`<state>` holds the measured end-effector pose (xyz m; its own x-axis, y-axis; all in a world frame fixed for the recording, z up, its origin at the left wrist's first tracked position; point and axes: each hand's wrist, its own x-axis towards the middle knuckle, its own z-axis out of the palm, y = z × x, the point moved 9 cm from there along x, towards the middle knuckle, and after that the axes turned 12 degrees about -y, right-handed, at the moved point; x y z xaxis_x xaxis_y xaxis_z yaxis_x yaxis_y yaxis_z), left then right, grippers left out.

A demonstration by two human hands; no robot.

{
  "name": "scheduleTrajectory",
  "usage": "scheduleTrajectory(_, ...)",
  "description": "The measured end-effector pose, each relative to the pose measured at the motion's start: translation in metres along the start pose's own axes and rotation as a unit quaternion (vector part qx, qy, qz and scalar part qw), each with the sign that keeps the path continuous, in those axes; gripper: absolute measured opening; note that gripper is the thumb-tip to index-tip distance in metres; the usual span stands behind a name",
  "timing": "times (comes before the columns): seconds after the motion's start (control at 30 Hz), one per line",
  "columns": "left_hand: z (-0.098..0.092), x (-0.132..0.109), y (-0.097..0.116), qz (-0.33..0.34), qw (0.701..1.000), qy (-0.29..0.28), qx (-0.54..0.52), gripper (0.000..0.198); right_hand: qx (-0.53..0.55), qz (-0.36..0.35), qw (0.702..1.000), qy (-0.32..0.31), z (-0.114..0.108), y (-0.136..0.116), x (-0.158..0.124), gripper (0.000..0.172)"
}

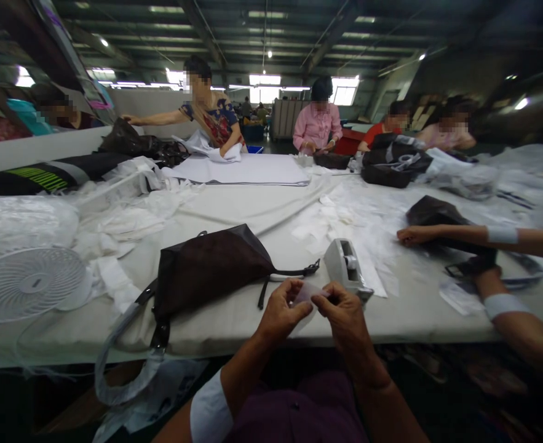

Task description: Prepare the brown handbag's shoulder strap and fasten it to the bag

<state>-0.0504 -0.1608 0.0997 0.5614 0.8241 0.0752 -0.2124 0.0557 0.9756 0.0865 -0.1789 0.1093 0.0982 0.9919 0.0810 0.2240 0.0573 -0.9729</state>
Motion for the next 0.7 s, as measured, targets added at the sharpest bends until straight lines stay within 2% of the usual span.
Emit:
scheduleTrajectory(0.1,-0.003,0.002,0.009,0.004,1.0,0.01,0.021,0.038,-0.014,-0.005,1.0,-0.014,0.001,-0.004,0.001,0.027)
scheduleTrajectory(0.27,0.008,0.005,0.0,-0.057,0.995,-0.037,-0.069,0.028,0.08,0.017,0.996,-0.042,0.006,-0.005,0.002,0.031)
scheduleTrajectory(0.37,0.004,0.004,-0.002,-0.051,0.998,0.001,-0.044,0.024,0.079,0.015,0.996,-0.049,0.006,-0.008,0.002,0.027)
scheduleTrajectory(0.53,-0.004,0.006,-0.003,-0.069,0.997,0.043,0.0,0.026,-0.029,-0.012,0.998,-0.056,0.004,-0.019,0.003,0.022)
scheduleTrajectory(0.6,-0.004,0.008,-0.002,-0.064,0.997,0.046,0.004,0.024,-0.006,-0.016,0.998,-0.06,0.005,-0.022,0.003,0.019)
scheduleTrajectory(0.7,-0.006,0.005,0.001,-0.033,0.997,0.074,-0.01,0.018,0.069,-0.056,0.996,-0.008,-0.005,-0.038,-0.007,0.033)
